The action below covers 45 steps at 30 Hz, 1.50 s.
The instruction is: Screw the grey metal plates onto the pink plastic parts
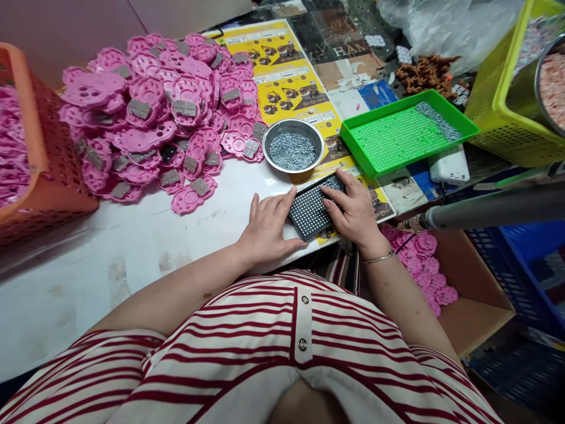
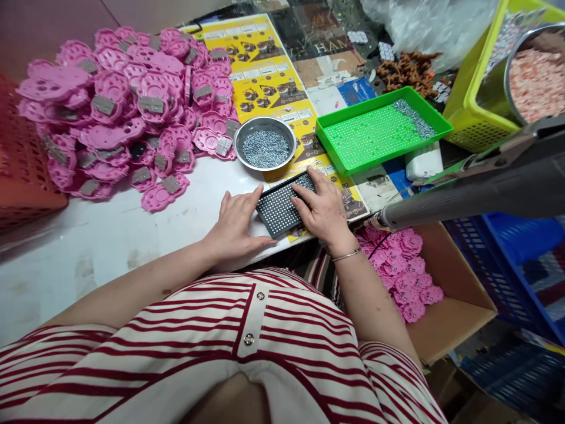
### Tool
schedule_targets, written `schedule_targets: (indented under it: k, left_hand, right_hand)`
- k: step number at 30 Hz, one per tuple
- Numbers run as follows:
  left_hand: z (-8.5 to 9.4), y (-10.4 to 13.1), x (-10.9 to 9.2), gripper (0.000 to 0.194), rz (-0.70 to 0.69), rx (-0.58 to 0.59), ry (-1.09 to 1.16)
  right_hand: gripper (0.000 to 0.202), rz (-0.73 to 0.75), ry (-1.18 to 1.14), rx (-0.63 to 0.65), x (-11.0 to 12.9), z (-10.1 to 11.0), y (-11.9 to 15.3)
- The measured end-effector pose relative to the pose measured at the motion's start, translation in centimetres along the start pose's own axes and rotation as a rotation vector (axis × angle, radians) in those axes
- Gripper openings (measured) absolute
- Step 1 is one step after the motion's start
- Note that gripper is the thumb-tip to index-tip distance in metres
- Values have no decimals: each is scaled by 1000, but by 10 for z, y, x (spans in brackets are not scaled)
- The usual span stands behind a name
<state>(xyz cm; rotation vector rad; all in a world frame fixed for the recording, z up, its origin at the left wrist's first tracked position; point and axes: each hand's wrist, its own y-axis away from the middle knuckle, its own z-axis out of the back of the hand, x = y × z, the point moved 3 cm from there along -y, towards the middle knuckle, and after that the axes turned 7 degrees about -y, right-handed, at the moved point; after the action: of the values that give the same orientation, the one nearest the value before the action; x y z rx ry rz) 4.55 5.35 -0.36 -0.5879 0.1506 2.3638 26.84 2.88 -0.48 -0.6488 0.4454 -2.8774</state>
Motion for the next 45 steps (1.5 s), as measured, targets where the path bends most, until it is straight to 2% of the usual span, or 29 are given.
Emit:
schedule_targets:
  k: [8,13,18,30,36,41,45]
  left_hand:
    - [-1,1,0,116,-3,-7,7]
    - [-1,0,0,114,-7,0,9]
    - [-1,0,0,114,-3,9,8]
    - [0,0,0,112,-9,0,-1]
    - [-2,2,5,118,-44,-51,-2]
    - [-5,3,8,127,-44,-101,15]
    - [-6,3,9,129,-36,-119,59]
  right_hand:
    - [52,-35,6,-23,2,1,1]
    - [47,7,11,-18,3,2,2]
    - [44,-24,32,15,5,1,2]
    - [51,-35,-4,-14,2,3,2]
    - [54,-71,175,126,25,8,-1]
    - [56,-146,210,114,37,14,-7]
    - [49,-32,110,188,57,10,-8]
